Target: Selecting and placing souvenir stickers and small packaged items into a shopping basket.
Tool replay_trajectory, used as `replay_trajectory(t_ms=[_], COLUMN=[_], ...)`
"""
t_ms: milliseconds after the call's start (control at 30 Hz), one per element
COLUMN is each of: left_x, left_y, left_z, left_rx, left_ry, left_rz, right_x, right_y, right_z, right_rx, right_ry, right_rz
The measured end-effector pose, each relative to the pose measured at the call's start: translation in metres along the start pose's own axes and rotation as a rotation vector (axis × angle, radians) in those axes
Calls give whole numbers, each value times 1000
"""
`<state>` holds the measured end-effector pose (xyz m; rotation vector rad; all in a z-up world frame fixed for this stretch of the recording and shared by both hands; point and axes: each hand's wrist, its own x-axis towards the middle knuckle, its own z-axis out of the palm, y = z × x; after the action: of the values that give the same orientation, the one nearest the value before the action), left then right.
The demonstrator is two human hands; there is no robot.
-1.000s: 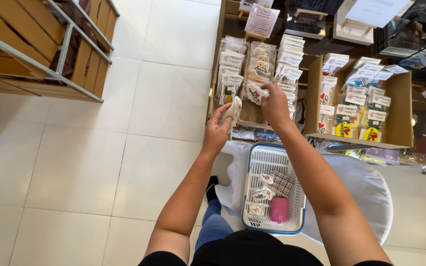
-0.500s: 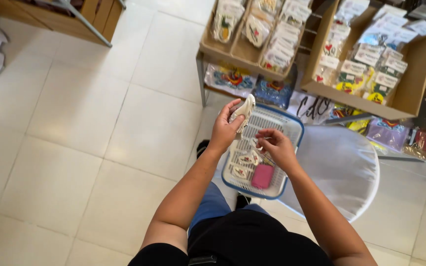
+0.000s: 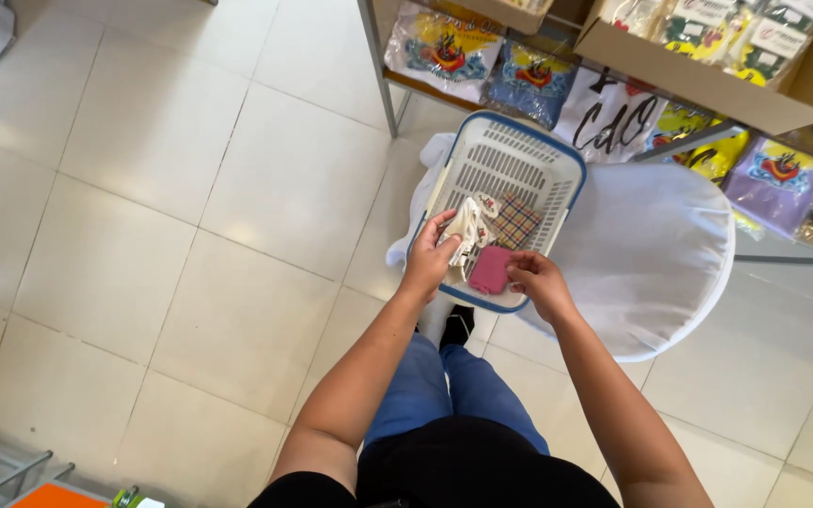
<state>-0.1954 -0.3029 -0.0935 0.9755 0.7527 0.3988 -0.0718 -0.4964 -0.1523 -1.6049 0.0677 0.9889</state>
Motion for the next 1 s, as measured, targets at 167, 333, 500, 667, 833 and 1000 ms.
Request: replay_trajectory(t_ms=[167,333,500,667,833,1000], left_x=[-2,-15,-32,-35,-48,-58], left_y=[-23,-41,-50,-63,-63,-43], left_z=[-31,-53,-76,-108,-129,-136], left_rx=[19,12,74,100,123,117], left_ry=[48,96,92,129,139,160], left_rz=[-12,-31,-56,-68,-75,-51], right_x=[59,182,284,302,269,225], right_y=[50,153,231,216,196,188], right_z=[23,17,8,38,55,61], right_rx=[-151,-399,-786,-952,-1019,-968], right_ry=[58,150,273,281,218,220], right_rz=[36,52,-20,-59,-128,-414])
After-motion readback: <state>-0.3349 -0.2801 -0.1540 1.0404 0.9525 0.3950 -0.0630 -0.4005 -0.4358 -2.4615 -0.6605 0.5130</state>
